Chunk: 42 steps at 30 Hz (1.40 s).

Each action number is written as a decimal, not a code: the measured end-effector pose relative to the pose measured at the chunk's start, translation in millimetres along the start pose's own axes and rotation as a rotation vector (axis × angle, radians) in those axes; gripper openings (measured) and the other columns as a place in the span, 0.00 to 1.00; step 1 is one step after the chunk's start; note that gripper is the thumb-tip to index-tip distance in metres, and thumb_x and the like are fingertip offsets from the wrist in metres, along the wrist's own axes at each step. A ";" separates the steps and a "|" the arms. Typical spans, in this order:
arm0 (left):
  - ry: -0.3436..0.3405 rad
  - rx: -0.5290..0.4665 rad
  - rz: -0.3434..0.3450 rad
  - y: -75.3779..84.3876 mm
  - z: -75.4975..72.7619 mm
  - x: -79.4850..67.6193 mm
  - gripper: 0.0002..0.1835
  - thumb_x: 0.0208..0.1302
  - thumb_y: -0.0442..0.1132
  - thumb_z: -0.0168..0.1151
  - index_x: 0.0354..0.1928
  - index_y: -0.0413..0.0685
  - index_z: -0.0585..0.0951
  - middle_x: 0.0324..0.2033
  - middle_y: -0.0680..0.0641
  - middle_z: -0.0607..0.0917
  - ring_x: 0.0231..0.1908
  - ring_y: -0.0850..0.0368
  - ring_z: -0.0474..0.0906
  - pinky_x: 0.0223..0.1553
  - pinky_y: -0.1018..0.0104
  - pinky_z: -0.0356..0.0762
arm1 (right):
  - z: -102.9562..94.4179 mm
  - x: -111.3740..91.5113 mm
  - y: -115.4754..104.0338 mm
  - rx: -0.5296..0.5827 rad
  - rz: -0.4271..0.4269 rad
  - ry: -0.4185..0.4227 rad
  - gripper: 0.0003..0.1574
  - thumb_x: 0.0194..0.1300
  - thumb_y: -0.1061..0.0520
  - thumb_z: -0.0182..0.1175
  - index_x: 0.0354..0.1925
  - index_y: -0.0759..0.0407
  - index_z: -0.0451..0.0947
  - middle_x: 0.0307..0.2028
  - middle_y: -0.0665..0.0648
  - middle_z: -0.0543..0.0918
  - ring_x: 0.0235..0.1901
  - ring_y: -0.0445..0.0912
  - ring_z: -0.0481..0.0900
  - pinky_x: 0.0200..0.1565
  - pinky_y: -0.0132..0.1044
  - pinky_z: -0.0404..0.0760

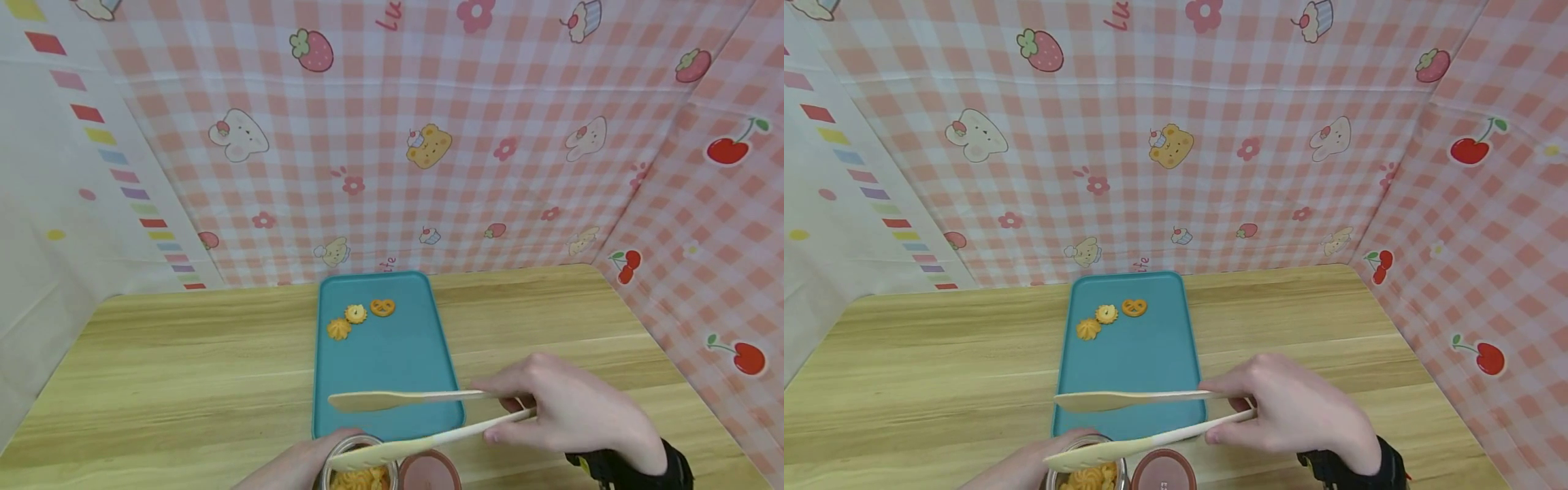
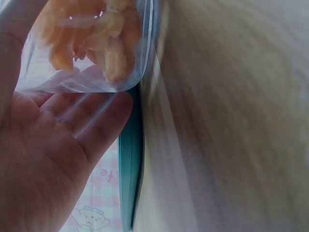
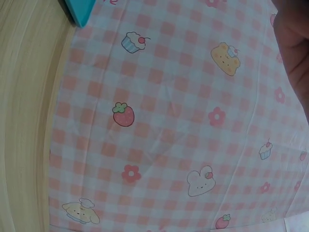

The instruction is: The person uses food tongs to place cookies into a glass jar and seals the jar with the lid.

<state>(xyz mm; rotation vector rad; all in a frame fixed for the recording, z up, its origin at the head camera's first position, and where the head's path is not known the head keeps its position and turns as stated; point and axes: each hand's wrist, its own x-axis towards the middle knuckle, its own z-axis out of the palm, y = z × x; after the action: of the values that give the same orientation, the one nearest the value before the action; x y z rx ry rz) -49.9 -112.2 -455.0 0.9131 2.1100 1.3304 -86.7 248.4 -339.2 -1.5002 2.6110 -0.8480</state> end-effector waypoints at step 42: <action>0.036 0.129 0.077 -6.4 -2.9 -2.8 0.39 0.57 0.54 0.68 0.69 0.55 0.65 0.56 0.58 0.77 0.52 0.63 0.74 0.48 0.62 0.74 | 51.0 38.2 48.6 -0.367 0.651 0.183 0.22 0.57 0.38 0.65 0.41 0.51 0.83 0.10 0.43 0.62 0.13 0.38 0.59 0.18 0.34 0.57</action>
<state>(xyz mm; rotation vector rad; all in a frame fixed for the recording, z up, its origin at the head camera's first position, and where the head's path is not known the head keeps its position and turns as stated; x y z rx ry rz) -51.9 -118.0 -459.5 1.0396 2.2304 1.2678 -132.3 214.1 -395.4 -0.5135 3.2030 -0.4686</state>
